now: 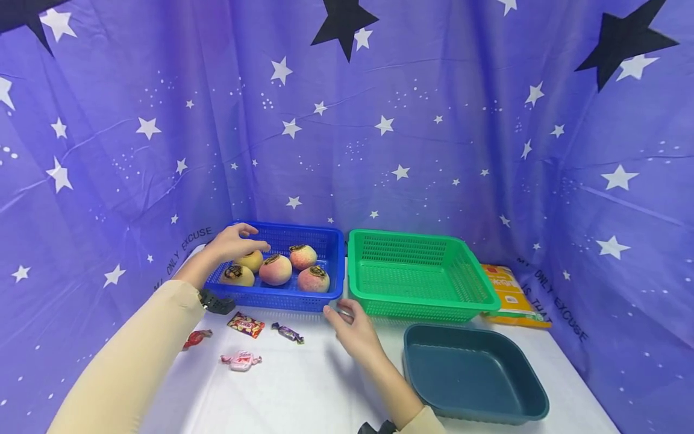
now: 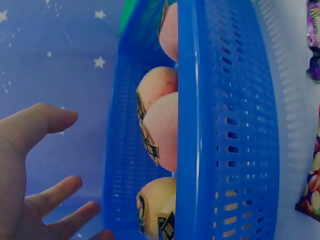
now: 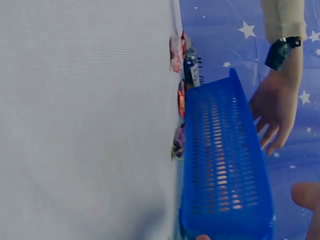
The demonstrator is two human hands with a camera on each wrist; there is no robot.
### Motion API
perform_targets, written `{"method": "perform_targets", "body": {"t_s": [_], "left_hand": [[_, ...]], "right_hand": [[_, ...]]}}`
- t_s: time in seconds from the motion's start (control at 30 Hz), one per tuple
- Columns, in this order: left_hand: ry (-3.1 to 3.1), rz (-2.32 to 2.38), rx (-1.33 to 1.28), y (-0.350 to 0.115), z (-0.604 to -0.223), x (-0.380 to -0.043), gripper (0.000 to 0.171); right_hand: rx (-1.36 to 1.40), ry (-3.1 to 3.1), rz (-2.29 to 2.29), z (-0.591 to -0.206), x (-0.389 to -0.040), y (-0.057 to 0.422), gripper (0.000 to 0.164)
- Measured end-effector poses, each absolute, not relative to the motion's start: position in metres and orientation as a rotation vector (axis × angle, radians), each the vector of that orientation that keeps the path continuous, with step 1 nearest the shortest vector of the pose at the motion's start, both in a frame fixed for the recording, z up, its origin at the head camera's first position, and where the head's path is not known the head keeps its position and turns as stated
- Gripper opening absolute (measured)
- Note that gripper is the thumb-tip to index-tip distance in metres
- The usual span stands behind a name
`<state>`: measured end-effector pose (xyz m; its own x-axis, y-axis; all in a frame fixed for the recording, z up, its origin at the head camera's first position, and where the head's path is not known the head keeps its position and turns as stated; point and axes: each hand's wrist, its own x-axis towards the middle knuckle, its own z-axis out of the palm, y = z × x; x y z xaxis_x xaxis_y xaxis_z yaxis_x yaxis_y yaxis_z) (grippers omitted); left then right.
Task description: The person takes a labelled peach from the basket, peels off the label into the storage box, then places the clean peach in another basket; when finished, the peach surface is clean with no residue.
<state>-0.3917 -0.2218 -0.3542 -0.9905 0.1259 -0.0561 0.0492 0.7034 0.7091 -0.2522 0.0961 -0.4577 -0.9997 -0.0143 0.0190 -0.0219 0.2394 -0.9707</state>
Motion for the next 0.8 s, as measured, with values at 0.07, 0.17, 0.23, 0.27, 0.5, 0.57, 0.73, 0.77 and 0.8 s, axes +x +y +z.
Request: {"method": "perform_targets", "body": {"t_s": [0.07,0.17,0.23,0.27,0.5,0.57,0.73,0.77,0.8], "left_hand": [[2.771,1.170,0.116,-0.222,-0.356,-0.399,0.088],[2.720,1.190,0.058,-0.225,-0.361,-0.408,0.095],[2.694,1.207,0.021,-0.226,-0.365,-0.413,0.098],[2.685,1.213,0.007,-0.227,-0.367,-0.414,0.099],[2.652,1.252,-0.097,-0.226,-0.377,-0.422,0.092],[2.642,1.245,-0.126,-0.225,-0.379,-0.424,0.088],[2.625,1.225,-0.231,-0.222,-0.381,-0.427,0.097],[2.623,1.229,-0.253,-0.221,-0.381,-0.426,0.099],[2.623,1.234,-0.273,-0.220,-0.381,-0.426,0.100]], "right_hand": [[-0.007,-2.427,1.949,-0.461,-0.257,0.093,0.077],[-0.044,-2.366,1.984,-0.466,-0.263,0.088,0.075],[-0.067,-2.339,2.005,-0.468,-0.266,0.085,0.075],[-0.080,-2.321,2.025,-0.469,-0.268,0.083,0.075],[-0.124,-2.212,2.082,-0.469,-0.273,0.073,0.075],[-0.132,-2.186,2.085,-0.469,-0.274,0.071,0.074],[-0.187,-2.147,2.097,-0.472,-0.276,0.069,0.080],[-0.198,-2.147,2.093,-0.473,-0.277,0.069,0.081],[-0.208,-2.146,2.090,-0.474,-0.278,0.069,0.082]]}}
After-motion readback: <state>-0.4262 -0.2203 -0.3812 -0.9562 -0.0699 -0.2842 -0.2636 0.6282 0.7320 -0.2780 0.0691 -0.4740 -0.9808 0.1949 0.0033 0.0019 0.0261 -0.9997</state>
